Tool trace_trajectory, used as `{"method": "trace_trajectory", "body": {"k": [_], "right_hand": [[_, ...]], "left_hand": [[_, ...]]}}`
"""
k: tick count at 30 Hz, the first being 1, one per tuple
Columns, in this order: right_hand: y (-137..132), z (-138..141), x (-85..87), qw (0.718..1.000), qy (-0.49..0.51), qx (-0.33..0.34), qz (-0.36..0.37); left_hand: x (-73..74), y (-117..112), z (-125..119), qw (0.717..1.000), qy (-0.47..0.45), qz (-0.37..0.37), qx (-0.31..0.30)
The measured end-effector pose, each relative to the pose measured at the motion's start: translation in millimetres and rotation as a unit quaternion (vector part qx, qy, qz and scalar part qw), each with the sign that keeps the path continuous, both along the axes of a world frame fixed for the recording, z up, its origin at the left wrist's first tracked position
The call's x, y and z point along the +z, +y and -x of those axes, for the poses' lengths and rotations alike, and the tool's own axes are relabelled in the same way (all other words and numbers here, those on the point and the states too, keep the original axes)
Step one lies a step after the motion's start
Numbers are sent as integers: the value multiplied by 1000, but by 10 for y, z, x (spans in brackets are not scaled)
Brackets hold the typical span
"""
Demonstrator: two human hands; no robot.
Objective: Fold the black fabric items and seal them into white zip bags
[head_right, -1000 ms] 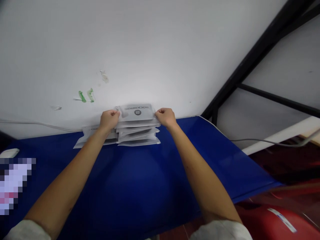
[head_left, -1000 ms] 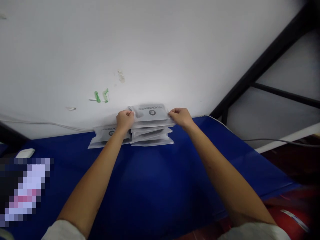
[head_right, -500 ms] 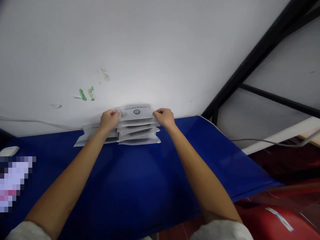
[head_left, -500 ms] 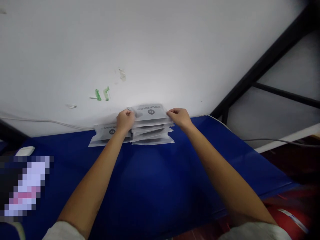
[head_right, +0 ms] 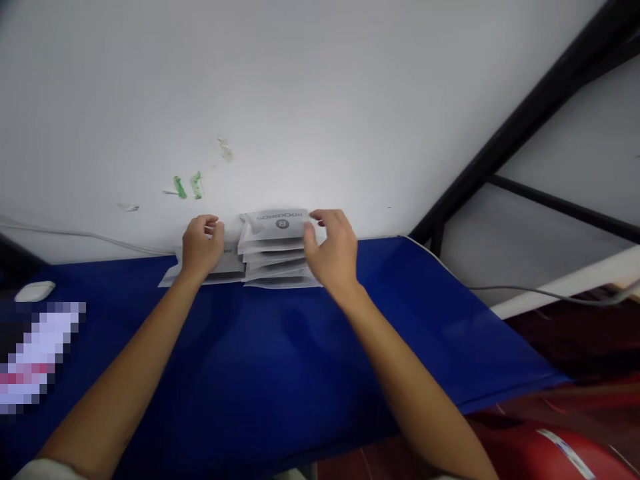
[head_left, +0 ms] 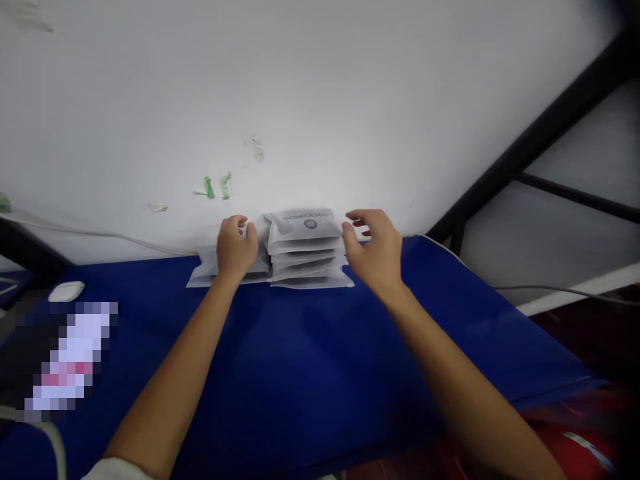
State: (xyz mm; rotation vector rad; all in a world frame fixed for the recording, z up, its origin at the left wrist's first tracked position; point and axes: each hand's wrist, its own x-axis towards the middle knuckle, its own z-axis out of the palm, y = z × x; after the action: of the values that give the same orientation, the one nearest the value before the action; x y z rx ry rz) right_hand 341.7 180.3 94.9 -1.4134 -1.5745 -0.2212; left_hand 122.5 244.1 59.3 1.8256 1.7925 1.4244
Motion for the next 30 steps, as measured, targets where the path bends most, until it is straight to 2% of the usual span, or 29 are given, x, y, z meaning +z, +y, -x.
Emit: {"method": "trace_trajectory", "body": {"k": [3,6,10,14,16,19,22,30], "right_hand": [[-251,431,21,995,-50,76,-44],[-355,835,-85,984,-95,141,-48],[-300,1258,-395,966,-181,177,42],[-172,1549,-719,926,-293,166,168],[-117,1639,-834,911,-321,157,205],[-61,1707,-935,906,-329,145,224],[-34,1720,-977,905,-331,131,233],[18,1702,-1032,902,-343,116,234]], "left_hand": [[-86,-102,145,998,47,-44,-18],[-204,-187,360,995,93,-35,-18],[-372,-314,726,987,162,12,-7],[-527,-451,1026,980,192,45,0],[-595,-503,1125,976,207,64,-1],[-676,-552,1215,969,229,88,-14],[-714,-577,1250,962,251,102,-28],[-706,-653,1221,944,308,109,-40]]}}
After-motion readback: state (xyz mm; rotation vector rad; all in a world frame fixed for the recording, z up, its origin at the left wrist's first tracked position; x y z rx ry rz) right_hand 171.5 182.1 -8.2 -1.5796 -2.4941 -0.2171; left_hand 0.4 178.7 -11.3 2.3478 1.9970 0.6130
